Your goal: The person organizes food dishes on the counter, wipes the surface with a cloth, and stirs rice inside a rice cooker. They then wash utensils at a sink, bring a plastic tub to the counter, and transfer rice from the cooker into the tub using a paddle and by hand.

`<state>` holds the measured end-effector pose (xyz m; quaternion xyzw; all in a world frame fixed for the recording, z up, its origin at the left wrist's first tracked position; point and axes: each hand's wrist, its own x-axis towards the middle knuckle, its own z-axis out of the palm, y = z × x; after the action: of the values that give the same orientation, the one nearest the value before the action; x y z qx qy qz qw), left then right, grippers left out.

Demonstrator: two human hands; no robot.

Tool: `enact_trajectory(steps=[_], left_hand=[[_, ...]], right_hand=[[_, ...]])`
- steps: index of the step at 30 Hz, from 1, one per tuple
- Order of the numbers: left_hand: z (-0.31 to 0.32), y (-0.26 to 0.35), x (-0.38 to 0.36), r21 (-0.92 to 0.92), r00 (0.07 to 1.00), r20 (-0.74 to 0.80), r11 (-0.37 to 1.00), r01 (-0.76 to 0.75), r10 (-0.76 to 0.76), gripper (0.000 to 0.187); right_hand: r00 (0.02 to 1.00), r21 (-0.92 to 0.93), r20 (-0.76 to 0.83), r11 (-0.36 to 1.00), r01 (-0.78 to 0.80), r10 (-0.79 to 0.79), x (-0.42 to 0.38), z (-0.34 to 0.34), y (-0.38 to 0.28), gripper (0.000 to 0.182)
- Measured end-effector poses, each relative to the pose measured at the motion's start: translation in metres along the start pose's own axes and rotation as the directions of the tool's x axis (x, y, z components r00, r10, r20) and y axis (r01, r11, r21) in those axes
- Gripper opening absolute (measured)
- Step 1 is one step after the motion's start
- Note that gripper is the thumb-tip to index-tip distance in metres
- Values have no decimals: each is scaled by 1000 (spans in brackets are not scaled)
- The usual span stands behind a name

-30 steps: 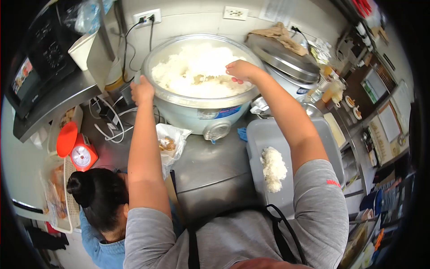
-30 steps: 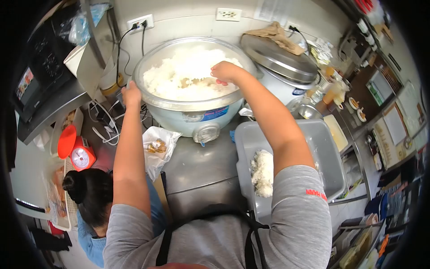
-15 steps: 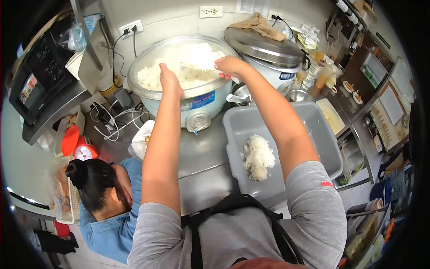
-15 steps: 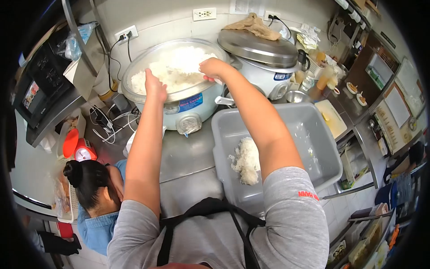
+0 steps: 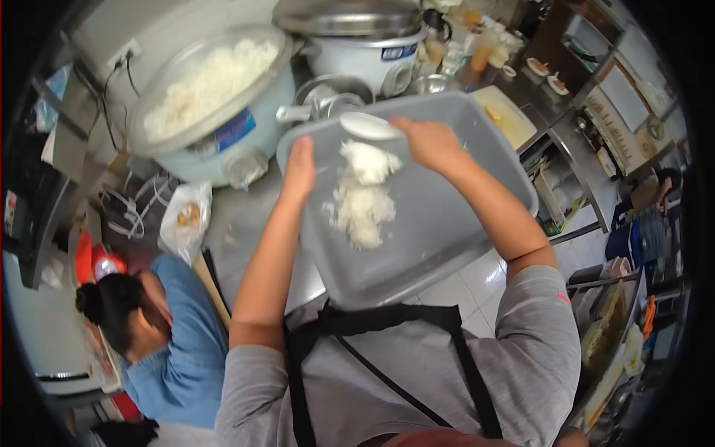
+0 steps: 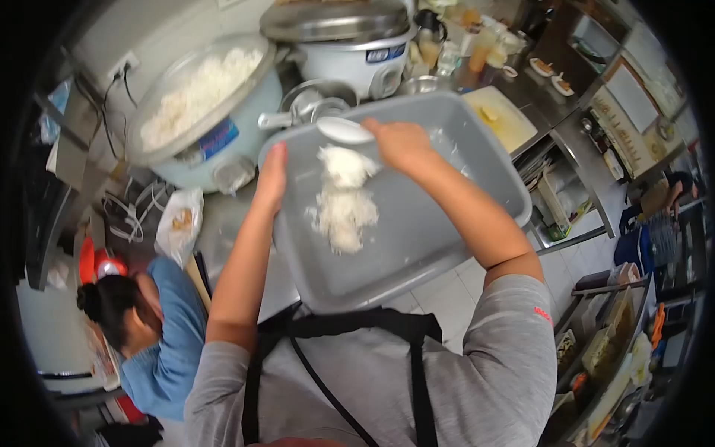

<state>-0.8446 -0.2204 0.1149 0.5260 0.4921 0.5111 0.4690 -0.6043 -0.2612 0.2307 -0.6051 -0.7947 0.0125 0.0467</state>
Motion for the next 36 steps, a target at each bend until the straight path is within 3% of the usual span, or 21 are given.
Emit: enact_trajectory(steps=[1, 2, 5, 8, 10, 13, 15, 17, 20, 23, 25, 27, 29, 31, 33, 36], left_hand=[[0, 15, -12, 245, 987, 20, 956, -162, 162, 48], [0, 24, -18, 466, 944, 91, 824, -323, 318, 44], [-15, 18, -23, 788, 879, 209, 458, -411, 429, 39], [-21, 4, -17, 764, 953, 121, 587, -269, 278, 44], [-19, 3, -19, 718, 968, 54, 664, -209, 245, 44], [-17, 3, -20, 668, 980, -14, 731, -139, 199, 45], [-18, 5, -22, 648, 987, -31, 755, -102, 159, 45], [-18, 10, -23, 622, 993, -47, 781, -58, 112, 46], [-19, 2, -20, 646, 991, -18, 758, -87, 129, 47], [-26, 12, -22, 608, 987, -5, 784, -125, 161, 48], [-47, 34, -13, 549, 913, -53, 775, -312, 405, 42], [-76, 79, -2, 422, 768, -115, 731, -536, 630, 38], [-124, 107, 16, 575, 546, -192, 545, -611, 815, 34], [-176, 121, 36, 654, 489, -311, 557, -512, 815, 33], [-214, 118, 57, 726, 481, -458, 627, -282, 747, 35], [-250, 97, 90, 794, 493, -478, 597, -110, 727, 39]], right_hand=[[1000, -29, -2, 1000, -5, 5, -5, 5, 1, 45], [1000, -63, -19, 998, -16, 15, -7, 5, 1, 46], [980, -191, 189, 981, -31, 68, -28, -20, -14, 48], [904, -322, 383, 945, -62, 189, -30, 29, -23, 35], [907, -234, 353, 961, -150, 228, -30, 91, -38, 38], [870, -181, 483, 983, -16, 103, -24, 58, -73, 51], [914, -208, 327, 962, -176, 238, -28, 32, -72, 51], [896, -271, 158, 891, -365, 415, -31, 12, -59, 51], [796, -315, 358, 866, -389, 488, -35, 80, -27, 52], [829, -298, 449, 930, -215, 335, -21, 47, -62, 49], [852, -388, 430, 913, -125, 300, 4, 10, -61, 44], [965, -330, 117, 926, -184, 233, 28, -42, -57, 36], [983, -307, -92, 935, -178, 157, 56, -101, -94, 34], [947, -256, -273, 961, 101, -172, 101, -112, -116, 33], [882, -512, -233, 823, 247, -410, 155, -107, -145, 32], [928, -719, 31, 637, 279, -371, 222, -79, -194, 24]])
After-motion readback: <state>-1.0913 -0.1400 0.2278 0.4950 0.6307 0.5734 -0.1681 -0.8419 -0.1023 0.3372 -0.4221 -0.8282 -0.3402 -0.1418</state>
